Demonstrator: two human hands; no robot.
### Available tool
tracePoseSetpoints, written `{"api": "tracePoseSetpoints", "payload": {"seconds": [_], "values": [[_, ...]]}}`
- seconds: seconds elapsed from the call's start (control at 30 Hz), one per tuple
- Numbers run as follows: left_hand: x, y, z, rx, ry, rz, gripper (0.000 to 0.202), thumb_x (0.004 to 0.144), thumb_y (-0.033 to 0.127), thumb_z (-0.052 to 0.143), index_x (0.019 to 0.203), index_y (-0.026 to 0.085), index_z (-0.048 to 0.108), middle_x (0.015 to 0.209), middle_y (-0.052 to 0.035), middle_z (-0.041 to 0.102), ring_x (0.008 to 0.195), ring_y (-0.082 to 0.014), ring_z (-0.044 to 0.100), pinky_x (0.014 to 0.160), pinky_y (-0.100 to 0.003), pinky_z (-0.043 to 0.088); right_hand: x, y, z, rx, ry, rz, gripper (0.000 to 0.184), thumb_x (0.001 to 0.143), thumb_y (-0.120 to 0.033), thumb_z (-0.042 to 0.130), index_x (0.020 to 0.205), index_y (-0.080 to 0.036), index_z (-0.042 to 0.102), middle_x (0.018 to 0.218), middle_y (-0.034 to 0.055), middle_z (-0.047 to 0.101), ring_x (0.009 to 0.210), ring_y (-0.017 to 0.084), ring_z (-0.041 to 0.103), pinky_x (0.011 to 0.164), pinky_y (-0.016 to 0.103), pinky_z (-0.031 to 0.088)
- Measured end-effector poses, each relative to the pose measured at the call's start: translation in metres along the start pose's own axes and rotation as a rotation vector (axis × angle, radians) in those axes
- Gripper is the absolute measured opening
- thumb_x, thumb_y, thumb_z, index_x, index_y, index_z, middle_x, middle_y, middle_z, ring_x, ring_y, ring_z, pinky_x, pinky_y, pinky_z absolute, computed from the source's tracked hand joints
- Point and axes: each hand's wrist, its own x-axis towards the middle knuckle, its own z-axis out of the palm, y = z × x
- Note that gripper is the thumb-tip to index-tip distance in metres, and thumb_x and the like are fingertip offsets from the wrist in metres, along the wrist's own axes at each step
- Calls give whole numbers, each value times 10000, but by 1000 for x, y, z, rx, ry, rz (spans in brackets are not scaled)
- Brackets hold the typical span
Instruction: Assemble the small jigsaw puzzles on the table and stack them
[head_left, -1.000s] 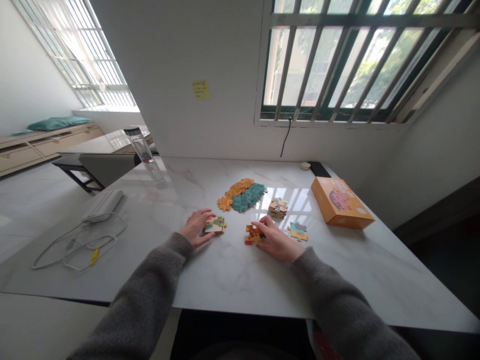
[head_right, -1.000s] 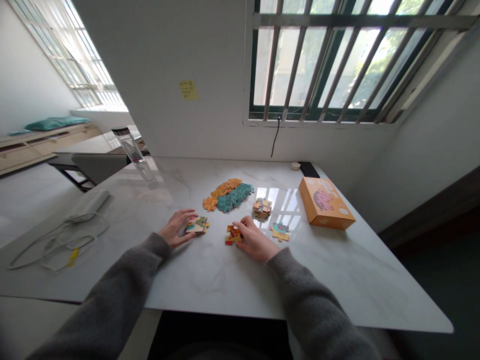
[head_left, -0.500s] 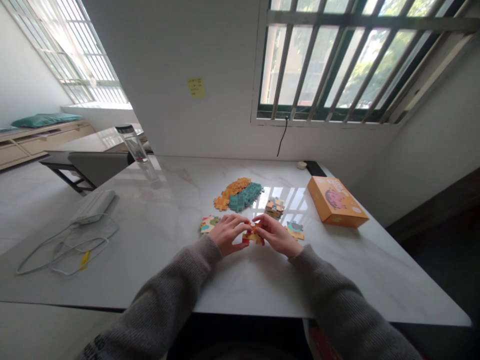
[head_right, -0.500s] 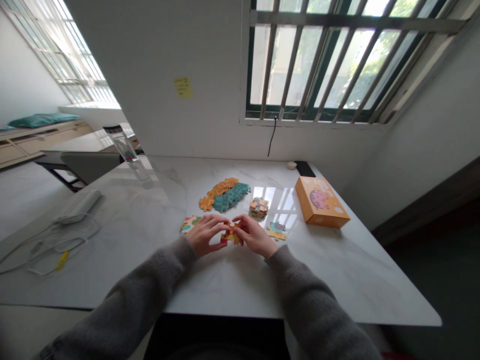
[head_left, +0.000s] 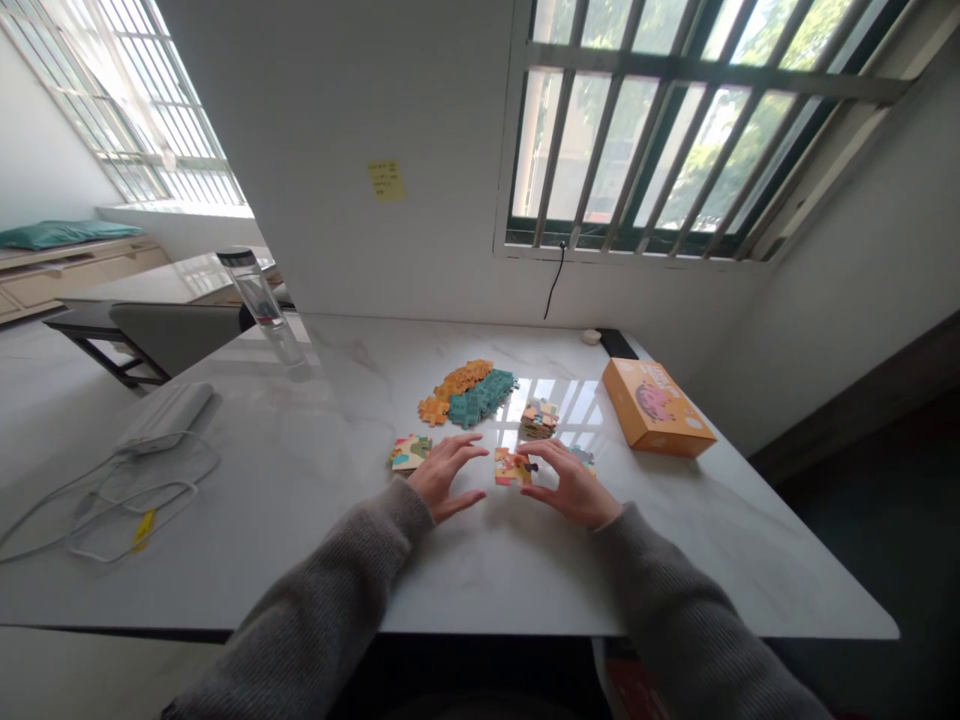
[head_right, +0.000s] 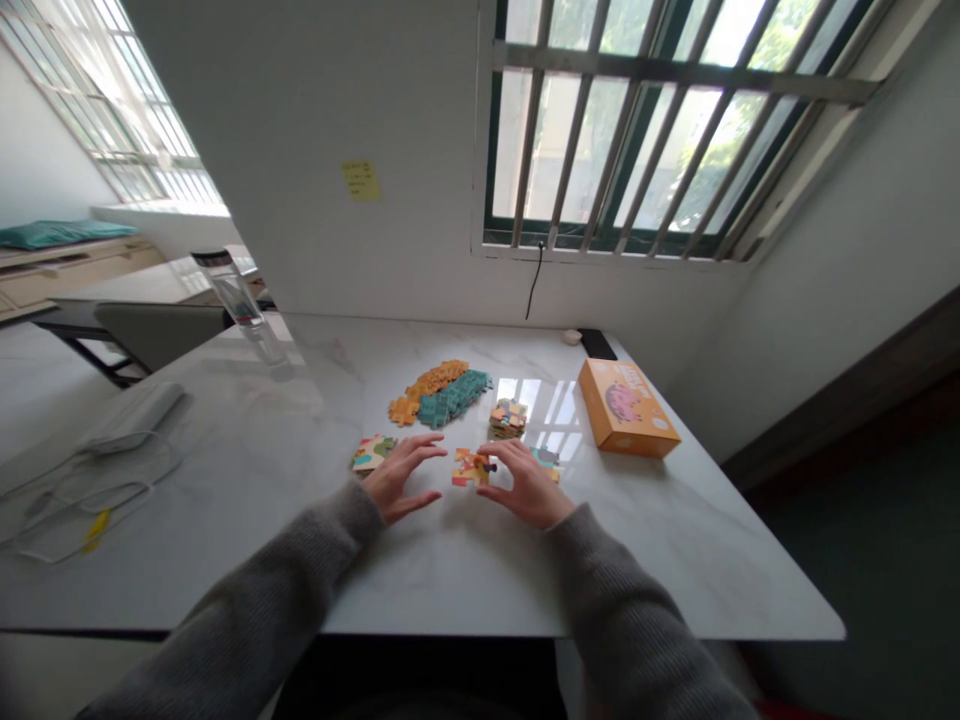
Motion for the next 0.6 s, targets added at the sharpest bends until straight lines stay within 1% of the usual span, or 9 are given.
{"api": "tracePoseSetpoints", "payload": {"seconds": [0.1, 0.17, 0.27, 0.37, 0.47, 0.53, 0.6], "values": [[0, 2, -1, 26, 3, -12, 402, 878, 282, 625, 1262, 214, 526, 1334, -156, 536, 1228, -298, 549, 1054, -492, 468, -24, 21, -26, -39, -6, 117, 390, 888, -364, 696, 1247, -251, 598, 1219, 99, 659, 1147, 274, 592, 997, 469, 508], [0, 4, -2, 44, -10, -13, 360, 879, 246, 595, 1233, 212, 538, 1300, -147, 545, 1196, -286, 567, 1034, -475, 487, -39, 37, -42, -86, 5, 194, 351, 886, -372, 681, 1213, -253, 629, 1203, 102, 671, 1141, 287, 595, 1016, 494, 490], [0, 4, -2, 54, -24, -26, 367, 886, 219, 569, 1251, 217, 525, 1271, -133, 557, 1097, -252, 610, 976, -433, 521, -54, 56, -59, -156, 34, 268, 356, 880, -406, 665, 1202, -256, 646, 1224, 110, 676, 1165, 308, 584, 1037, 526, 463], [0, 2, -1, 49, -9, -38, 397, 880, 198, 560, 1273, 218, 505, 1233, -119, 574, 934, -206, 639, 926, -411, 535, -59, 65, -63, -219, 12, 284, 315, 901, -415, 620, 1173, -265, 666, 1287, 103, 656, 1205, 307, 566, 1051, 534, 438], [0, 2, -1, 48, -17, -43, 369, 874, 189, 557, 1240, 214, 518, 1224, -113, 571, 870, -187, 645, 900, -398, 543, -57, 64, -60, -269, -36, 290, 262, 925, -413, 574, 1108, -264, 688, 1371, 107, 599, 1244, 317, 538, 1062, 554, 409], [0, 2, -1, 49, -41, -46, 344, 877, 190, 551, 1219, 210, 526, 1228, -114, 565, 862, -184, 651, 887, -394, 547, -52, 62, -56, -276, -1, 284, 268, 932, -427, 565, 1094, -246, 678, 1406, 124, 555, 1274, 323, 510, 1076, 549, 400], [0, 3, -1, 54, -65, -44, 316, 883, 194, 545, 1198, 207, 534, 1233, -116, 559, 848, -177, 655, 876, -390, 549, -42, 59, -53, -270, 69, 266, 297, 944, -426, 551, 1142, -226, 644, 1392, 143, 541, 1287, 317, 494, 1086, 529, 405]]}}
